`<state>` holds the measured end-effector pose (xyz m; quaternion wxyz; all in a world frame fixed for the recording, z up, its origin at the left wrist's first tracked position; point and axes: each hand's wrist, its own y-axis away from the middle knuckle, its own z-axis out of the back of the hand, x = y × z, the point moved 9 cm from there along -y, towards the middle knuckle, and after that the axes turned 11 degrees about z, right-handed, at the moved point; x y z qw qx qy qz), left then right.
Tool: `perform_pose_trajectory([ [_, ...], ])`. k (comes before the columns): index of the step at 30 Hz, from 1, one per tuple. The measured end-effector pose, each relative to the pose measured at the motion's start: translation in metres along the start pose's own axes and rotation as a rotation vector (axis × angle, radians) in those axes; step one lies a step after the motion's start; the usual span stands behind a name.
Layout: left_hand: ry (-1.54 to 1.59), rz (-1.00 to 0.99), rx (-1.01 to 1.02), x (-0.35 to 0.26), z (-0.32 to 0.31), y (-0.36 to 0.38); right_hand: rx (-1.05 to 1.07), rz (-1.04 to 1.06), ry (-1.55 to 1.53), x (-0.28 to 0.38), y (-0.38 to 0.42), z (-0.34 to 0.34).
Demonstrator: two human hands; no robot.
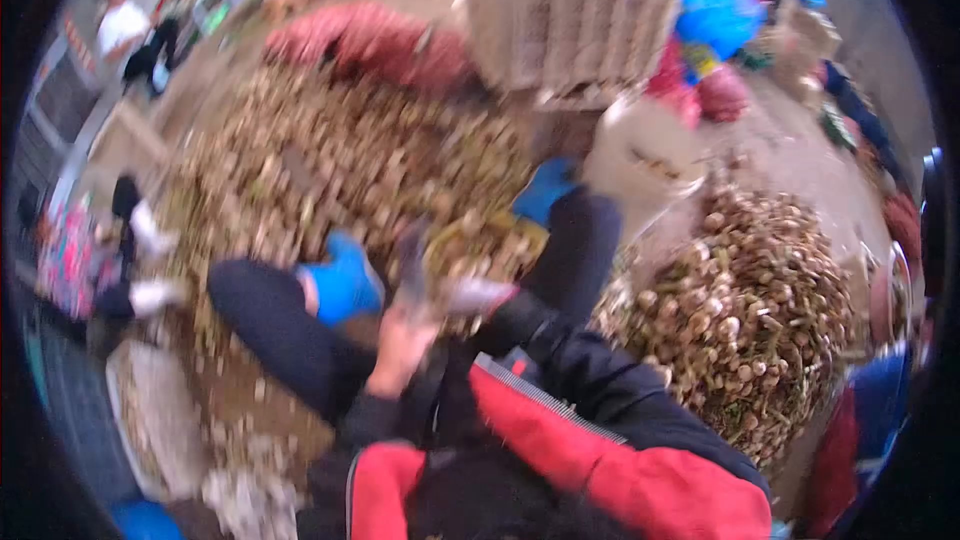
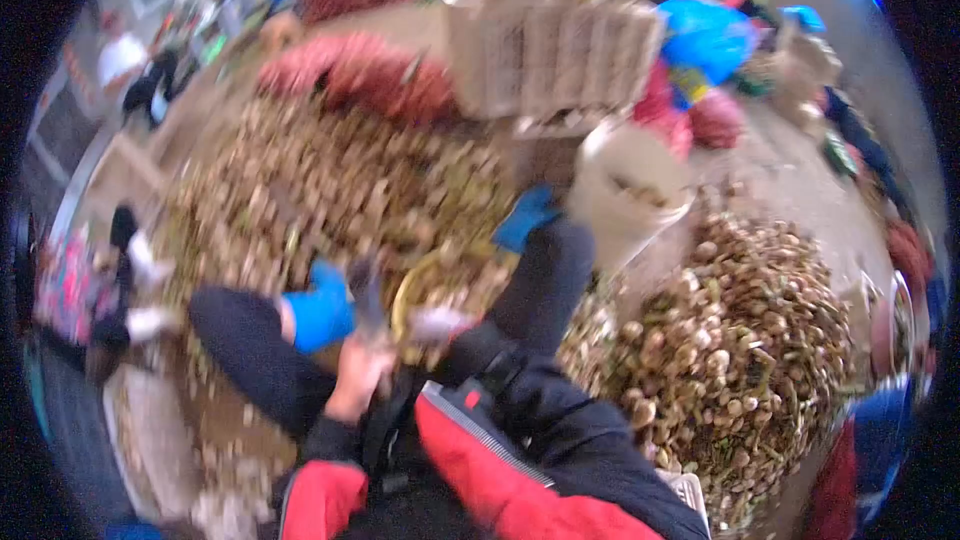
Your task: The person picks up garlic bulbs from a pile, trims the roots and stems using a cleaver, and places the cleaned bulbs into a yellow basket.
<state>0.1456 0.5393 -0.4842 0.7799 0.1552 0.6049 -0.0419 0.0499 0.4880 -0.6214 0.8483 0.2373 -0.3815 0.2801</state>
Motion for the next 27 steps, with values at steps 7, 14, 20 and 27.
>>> perform_pose_trajectory([
  [7, 0.149, 0.162, 0.099, 0.001, -0.027, 0.004, -0.033, -0.057, -0.031, -0.002, 0.017, 0.008],
  [14, 0.096, 0.196, 0.052, 0.006, -0.017, 0.004, -0.117, -0.017, -0.020, 0.004, 0.015, 0.009],
  [20, 0.065, 0.186, 0.068, 0.007, -0.020, -0.002, -0.156, -0.039, -0.025, 0.006, 0.020, 0.017],
  [27, 0.161, 0.272, 0.086, 0.019, -0.014, -0.018, -0.135, -0.090, 0.001, 0.033, 0.028, 0.041],
])
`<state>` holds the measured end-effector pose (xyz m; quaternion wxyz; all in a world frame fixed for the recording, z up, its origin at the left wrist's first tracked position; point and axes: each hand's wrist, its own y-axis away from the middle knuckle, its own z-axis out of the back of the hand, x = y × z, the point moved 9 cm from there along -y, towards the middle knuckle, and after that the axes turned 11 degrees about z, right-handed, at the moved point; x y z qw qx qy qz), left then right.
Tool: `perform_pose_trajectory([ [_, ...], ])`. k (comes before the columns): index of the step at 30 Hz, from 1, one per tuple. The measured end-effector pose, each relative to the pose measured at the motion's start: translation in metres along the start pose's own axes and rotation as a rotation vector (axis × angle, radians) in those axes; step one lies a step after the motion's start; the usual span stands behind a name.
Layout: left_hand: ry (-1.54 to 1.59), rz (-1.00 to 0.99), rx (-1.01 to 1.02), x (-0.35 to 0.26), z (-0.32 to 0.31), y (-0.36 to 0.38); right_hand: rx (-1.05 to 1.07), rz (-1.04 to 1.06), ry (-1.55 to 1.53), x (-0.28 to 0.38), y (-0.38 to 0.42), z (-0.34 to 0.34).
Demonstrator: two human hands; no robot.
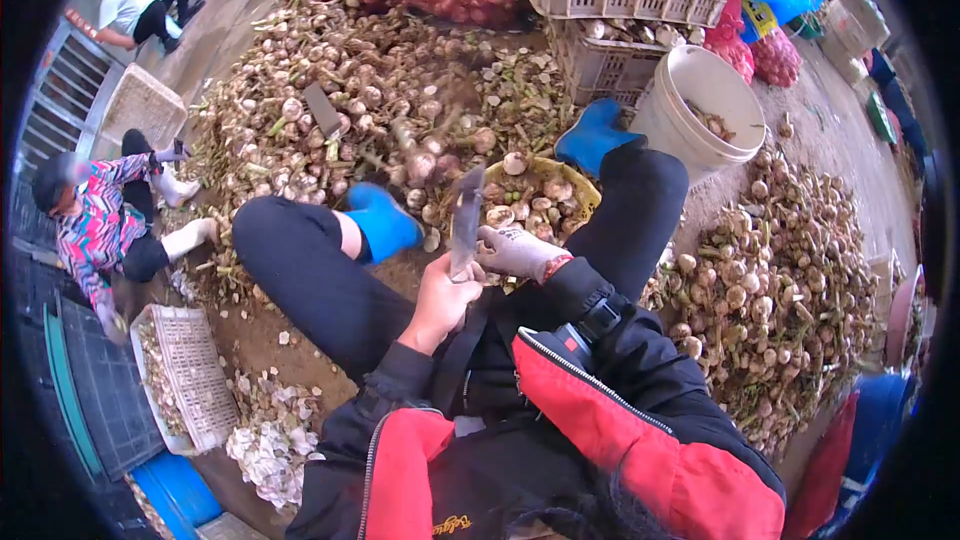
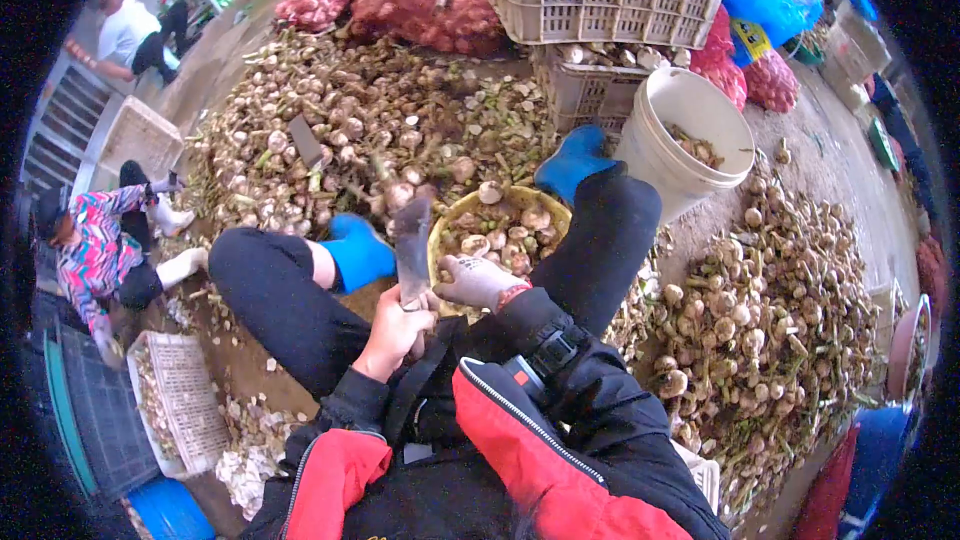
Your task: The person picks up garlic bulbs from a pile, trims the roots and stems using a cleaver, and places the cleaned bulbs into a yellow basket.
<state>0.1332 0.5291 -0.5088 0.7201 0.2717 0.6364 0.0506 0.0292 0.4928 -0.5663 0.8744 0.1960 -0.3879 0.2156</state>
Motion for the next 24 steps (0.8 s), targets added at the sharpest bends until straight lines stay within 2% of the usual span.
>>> perform_pose_trajectory([
  [1, 0.062, 0.073, 0.012, -0.003, 0.001, 0.000, -0.034, -0.006, -0.008, -0.003, 0.000, 0.002],
  [4, 0.118, 0.111, -0.014, 0.001, 0.017, -0.011, -0.050, -0.065, -0.113, -0.020, -0.005, 0.010],
  [5, 0.130, 0.072, -0.046, -0.002, 0.025, -0.016, -0.047, -0.079, -0.009, -0.037, -0.016, 0.014],
  [6, 0.208, 0.147, -0.058, 0.005, 0.034, -0.020, -0.056, -0.051, -0.065, -0.052, -0.022, 0.019],
  [10, 0.314, 0.096, -0.163, 0.012, 0.077, -0.044, -0.080, -0.293, 0.070, -0.104, -0.042, 0.062],
  [11, 0.338, 0.119, -0.184, 0.016, 0.086, -0.050, -0.136, -0.299, 0.079, -0.107, -0.049, 0.076],
  [14, 0.320, 0.161, -0.254, 0.026, 0.112, -0.068, -0.118, -0.351, 0.176, -0.140, -0.087, 0.086],
  [16, 0.277, 0.184, -0.304, 0.031, 0.126, -0.079, -0.083, -0.419, 0.220, -0.157, -0.113, 0.082],
  [18, 0.306, 0.247, -0.410, 0.038, 0.140, -0.089, -0.144, -0.430, 0.312, -0.173, -0.135, 0.080],
  [20, 0.306, 0.273, -0.420, 0.045, 0.149, -0.105, -0.145, -0.460, 0.278, -0.186, -0.141, 0.068],
  [22, 0.247, 0.299, -0.416, 0.052, 0.157, -0.125, 0.013, -0.497, 0.364, -0.197, -0.140, 0.052],
  [24, 0.244, 0.319, -0.403, 0.058, 0.159, -0.148, 0.037, -0.529, 0.277, -0.202, -0.128, 0.042],
])
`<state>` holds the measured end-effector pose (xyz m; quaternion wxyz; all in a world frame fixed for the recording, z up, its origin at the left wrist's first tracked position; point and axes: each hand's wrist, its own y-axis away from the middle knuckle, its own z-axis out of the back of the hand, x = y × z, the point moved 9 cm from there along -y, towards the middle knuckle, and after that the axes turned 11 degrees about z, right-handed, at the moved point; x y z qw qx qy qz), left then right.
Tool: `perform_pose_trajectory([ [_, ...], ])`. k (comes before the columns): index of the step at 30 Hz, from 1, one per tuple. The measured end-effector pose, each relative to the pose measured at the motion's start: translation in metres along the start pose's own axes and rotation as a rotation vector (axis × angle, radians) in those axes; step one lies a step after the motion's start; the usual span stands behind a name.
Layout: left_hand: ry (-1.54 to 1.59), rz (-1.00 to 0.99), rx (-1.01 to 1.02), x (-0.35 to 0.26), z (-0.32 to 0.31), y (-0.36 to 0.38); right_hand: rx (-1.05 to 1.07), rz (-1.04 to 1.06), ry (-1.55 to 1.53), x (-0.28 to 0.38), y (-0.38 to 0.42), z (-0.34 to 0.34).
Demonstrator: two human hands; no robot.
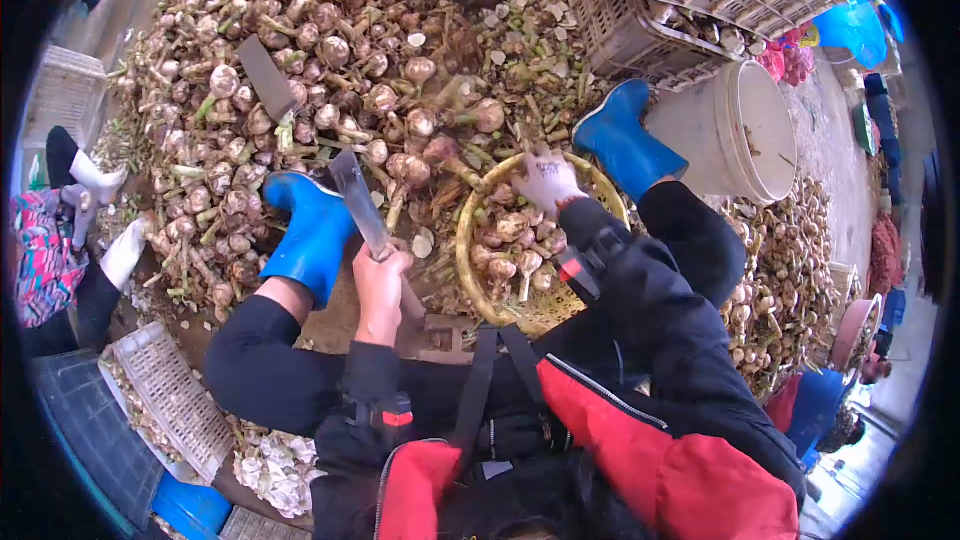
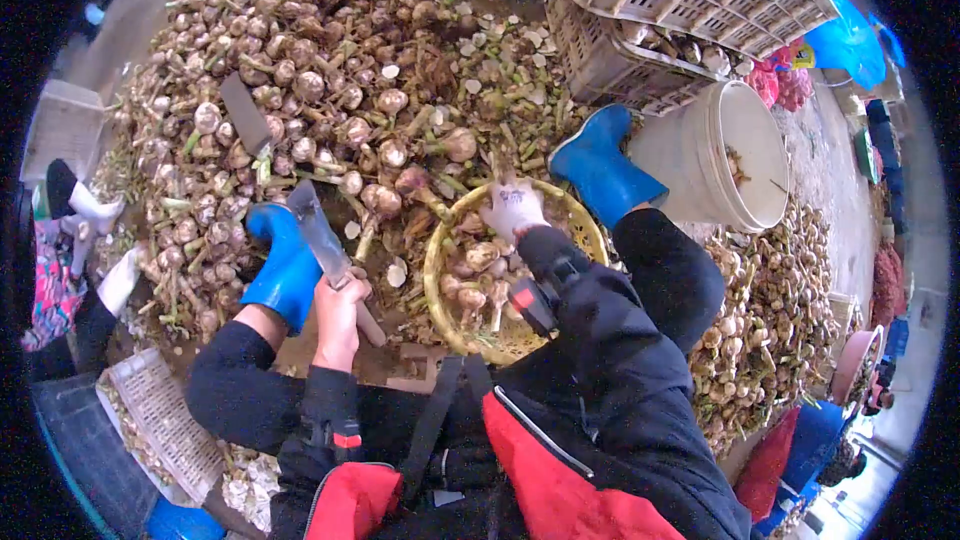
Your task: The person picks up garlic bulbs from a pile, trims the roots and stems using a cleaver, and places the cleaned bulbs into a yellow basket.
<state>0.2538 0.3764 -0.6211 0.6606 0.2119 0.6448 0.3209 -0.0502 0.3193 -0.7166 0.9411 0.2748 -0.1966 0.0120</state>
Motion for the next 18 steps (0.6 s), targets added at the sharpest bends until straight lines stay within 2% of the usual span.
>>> perform_pose_trajectory([
  [2, -0.007, 0.008, 0.006, 0.001, -0.006, -0.019, 0.004, 0.054, 0.378, 0.013, 0.025, 0.003],
  [3, 0.024, 0.014, 0.014, 0.003, -0.010, -0.028, 0.151, 0.058, 0.356, 0.023, 0.036, 0.008],
  [4, 0.055, 0.019, 0.021, 0.004, -0.014, -0.034, 0.210, -0.072, 0.285, 0.034, 0.042, 0.028],
  [6, 0.065, 0.031, 0.055, 0.004, -0.023, -0.035, 0.082, 0.027, 0.135, 0.052, 0.022, 0.034],
  [7, 0.108, 0.107, 0.064, 0.009, -0.028, -0.032, -0.132, 0.108, 0.062, 0.062, 0.002, 0.032],
  [8, 0.150, 0.179, 0.072, 0.015, -0.029, -0.030, -0.183, 0.179, -0.016, 0.080, -0.018, 0.026],
  [9, 0.077, 0.068, 0.044, 0.032, -0.022, -0.044, -0.328, 0.258, 0.089, 0.097, -0.037, 0.019],
  [10, 0.120, 0.124, 0.061, 0.024, -0.025, -0.034, -0.320, 0.305, 0.165, 0.114, -0.044, 0.014],
  [12, 0.084, 0.096, 0.051, 0.015, -0.023, -0.028, 0.051, 0.087, -0.013, 0.088, -0.091, -0.049],
  [13, 0.086, 0.086, 0.053, 0.007, -0.020, -0.029, 0.043, 0.090, -0.011, 0.088, -0.094, -0.045],
  [15, -0.001, 0.058, 0.035, 0.002, -0.013, -0.024, 0.112, 0.127, -0.352, 0.085, -0.082, -0.055],
  [16, 0.014, 0.060, 0.025, 0.003, -0.011, -0.024, -0.025, 0.218, -0.429, 0.097, -0.062, -0.026],
  [17, -0.091, -0.064, -0.053, -0.009, -0.007, -0.023, -0.049, 0.403, -0.715, 0.115, -0.038, -0.001],
  [18, -0.197, -0.188, -0.128, -0.021, -0.005, -0.019, -0.150, 0.509, -0.850, 0.123, -0.020, 0.013],
])
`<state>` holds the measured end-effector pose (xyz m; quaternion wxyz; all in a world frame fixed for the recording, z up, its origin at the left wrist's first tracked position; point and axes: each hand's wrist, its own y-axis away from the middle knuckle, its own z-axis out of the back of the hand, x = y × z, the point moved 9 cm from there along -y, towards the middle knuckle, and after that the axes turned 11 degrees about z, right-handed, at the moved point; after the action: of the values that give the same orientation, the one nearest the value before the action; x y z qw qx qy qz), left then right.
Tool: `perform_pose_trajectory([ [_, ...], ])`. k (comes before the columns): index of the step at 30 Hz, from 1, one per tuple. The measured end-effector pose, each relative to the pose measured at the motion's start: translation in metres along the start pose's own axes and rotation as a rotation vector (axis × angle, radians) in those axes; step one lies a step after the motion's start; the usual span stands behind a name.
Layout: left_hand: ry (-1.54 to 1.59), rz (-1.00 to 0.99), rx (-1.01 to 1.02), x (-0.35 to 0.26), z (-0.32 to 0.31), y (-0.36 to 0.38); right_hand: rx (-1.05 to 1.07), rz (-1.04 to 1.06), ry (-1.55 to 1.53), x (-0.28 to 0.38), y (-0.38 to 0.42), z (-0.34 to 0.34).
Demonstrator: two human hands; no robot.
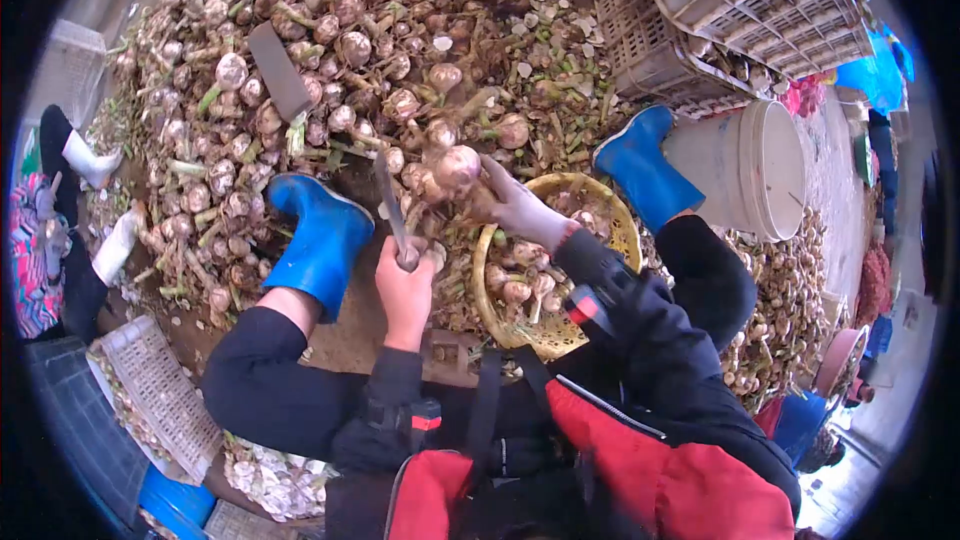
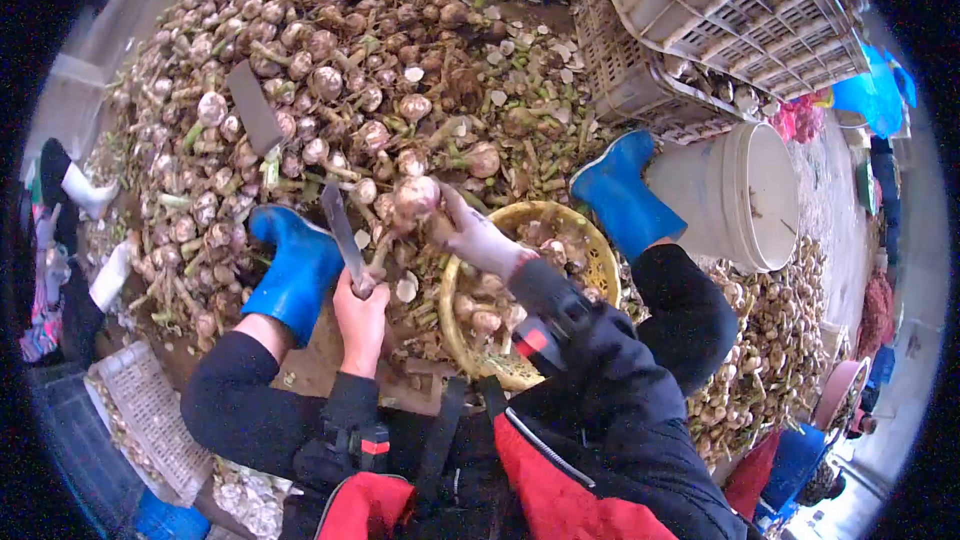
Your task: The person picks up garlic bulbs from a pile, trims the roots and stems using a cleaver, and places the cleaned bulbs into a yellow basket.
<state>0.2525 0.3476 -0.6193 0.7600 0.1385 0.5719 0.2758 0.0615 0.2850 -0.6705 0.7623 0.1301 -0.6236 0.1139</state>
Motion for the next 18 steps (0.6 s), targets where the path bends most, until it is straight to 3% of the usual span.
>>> perform_pose_trajectory([
  [2, -0.089, -0.092, -0.033, -0.018, -0.001, 0.007, 0.064, 0.049, -0.115, 0.038, 0.022, -0.002],
  [4, -0.275, -0.605, -0.096, -0.063, -0.008, 0.038, 0.176, -0.001, -0.226, 0.086, 0.050, -0.004],
  [6, -0.293, -0.561, -0.039, -0.068, -0.012, 0.054, 0.193, -0.163, -0.382, 0.102, 0.077, -0.008],
  [9, -0.357, -0.726, 0.016, -0.087, -0.021, 0.088, 0.134, -0.238, -0.437, 0.099, 0.099, -0.009],
  [11, -0.403, -0.786, 0.054, -0.092, -0.022, 0.106, -0.002, 0.084, -0.209, 0.128, 0.105, 0.008],
  [12, -0.452, -0.844, 0.093, -0.095, -0.026, 0.116, -0.054, -0.100, -0.382, 0.116, 0.110, 0.007],
  [14, -0.466, -0.827, 0.115, -0.095, -0.026, 0.124, -0.087, 0.040, -0.124, 0.129, 0.114, 0.014],
  [18, -0.472, -0.763, 0.146, -0.091, -0.025, 0.132, -0.072, 0.207, 0.062, 0.156, 0.126, 0.018],
])
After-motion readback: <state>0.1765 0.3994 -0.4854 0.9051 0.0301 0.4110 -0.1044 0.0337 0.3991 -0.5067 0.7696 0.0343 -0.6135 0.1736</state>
